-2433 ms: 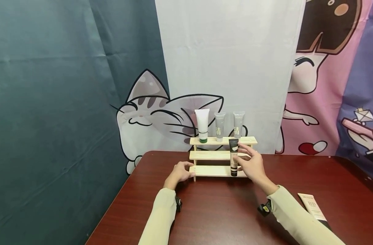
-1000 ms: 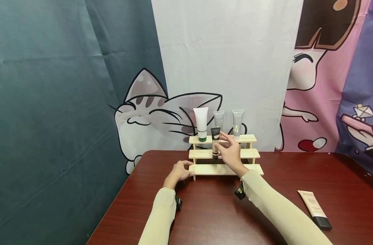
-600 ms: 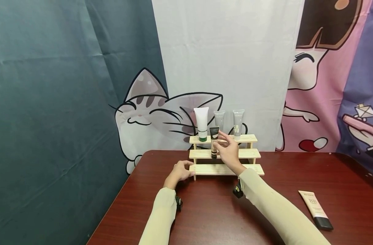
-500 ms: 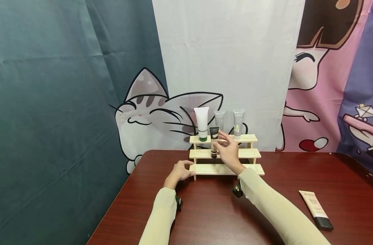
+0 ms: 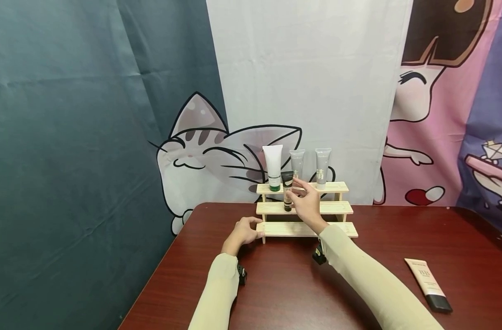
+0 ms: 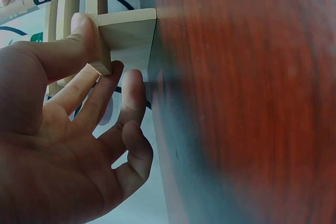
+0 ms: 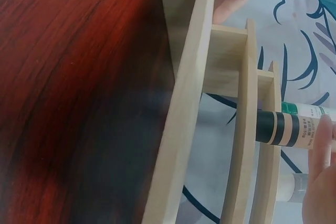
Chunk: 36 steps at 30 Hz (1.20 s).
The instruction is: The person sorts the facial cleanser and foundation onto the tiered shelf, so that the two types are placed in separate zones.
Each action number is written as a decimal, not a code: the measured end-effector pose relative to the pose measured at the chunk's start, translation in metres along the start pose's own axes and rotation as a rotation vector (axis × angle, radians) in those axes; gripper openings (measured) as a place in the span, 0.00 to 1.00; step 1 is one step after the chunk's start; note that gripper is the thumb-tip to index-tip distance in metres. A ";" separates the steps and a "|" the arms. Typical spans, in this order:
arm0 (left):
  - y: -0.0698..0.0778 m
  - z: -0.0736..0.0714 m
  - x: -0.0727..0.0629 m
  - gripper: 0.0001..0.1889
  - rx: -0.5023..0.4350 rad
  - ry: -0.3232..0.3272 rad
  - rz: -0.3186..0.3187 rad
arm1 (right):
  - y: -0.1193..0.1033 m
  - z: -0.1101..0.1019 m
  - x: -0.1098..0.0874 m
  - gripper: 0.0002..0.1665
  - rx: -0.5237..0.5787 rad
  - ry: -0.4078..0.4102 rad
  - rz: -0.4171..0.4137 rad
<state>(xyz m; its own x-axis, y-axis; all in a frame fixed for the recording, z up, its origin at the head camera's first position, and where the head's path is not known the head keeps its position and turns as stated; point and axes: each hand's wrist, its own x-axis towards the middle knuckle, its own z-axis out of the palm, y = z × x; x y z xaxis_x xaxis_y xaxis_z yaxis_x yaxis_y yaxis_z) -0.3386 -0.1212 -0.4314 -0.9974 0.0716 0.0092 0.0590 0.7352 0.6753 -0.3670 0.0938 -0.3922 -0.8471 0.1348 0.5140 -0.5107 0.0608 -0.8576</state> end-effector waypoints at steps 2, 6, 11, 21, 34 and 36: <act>0.000 0.000 0.000 0.21 -0.001 0.002 -0.006 | 0.001 -0.001 -0.001 0.28 -0.011 -0.008 0.003; 0.001 -0.001 -0.001 0.22 -0.003 -0.003 -0.007 | 0.001 -0.001 -0.002 0.28 -0.045 -0.017 -0.008; 0.000 -0.001 -0.001 0.22 -0.006 -0.007 -0.005 | 0.001 -0.002 -0.002 0.28 -0.069 -0.028 -0.029; -0.001 -0.001 0.000 0.22 -0.006 -0.011 -0.006 | 0.002 -0.014 -0.006 0.31 -0.106 -0.073 -0.052; 0.001 -0.002 0.000 0.23 0.010 -0.014 -0.015 | -0.001 -0.042 -0.017 0.30 -0.160 -0.080 -0.010; 0.001 -0.001 0.000 0.23 0.009 -0.016 -0.011 | -0.002 -0.047 -0.018 0.30 -0.160 -0.088 -0.006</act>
<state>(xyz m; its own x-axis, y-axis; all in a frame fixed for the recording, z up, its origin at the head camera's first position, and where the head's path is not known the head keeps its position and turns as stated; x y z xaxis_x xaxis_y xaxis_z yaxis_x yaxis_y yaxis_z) -0.3384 -0.1211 -0.4297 -0.9972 0.0737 -0.0101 0.0481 0.7420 0.6686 -0.3437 0.1374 -0.4010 -0.8575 0.0474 0.5123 -0.4915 0.2190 -0.8429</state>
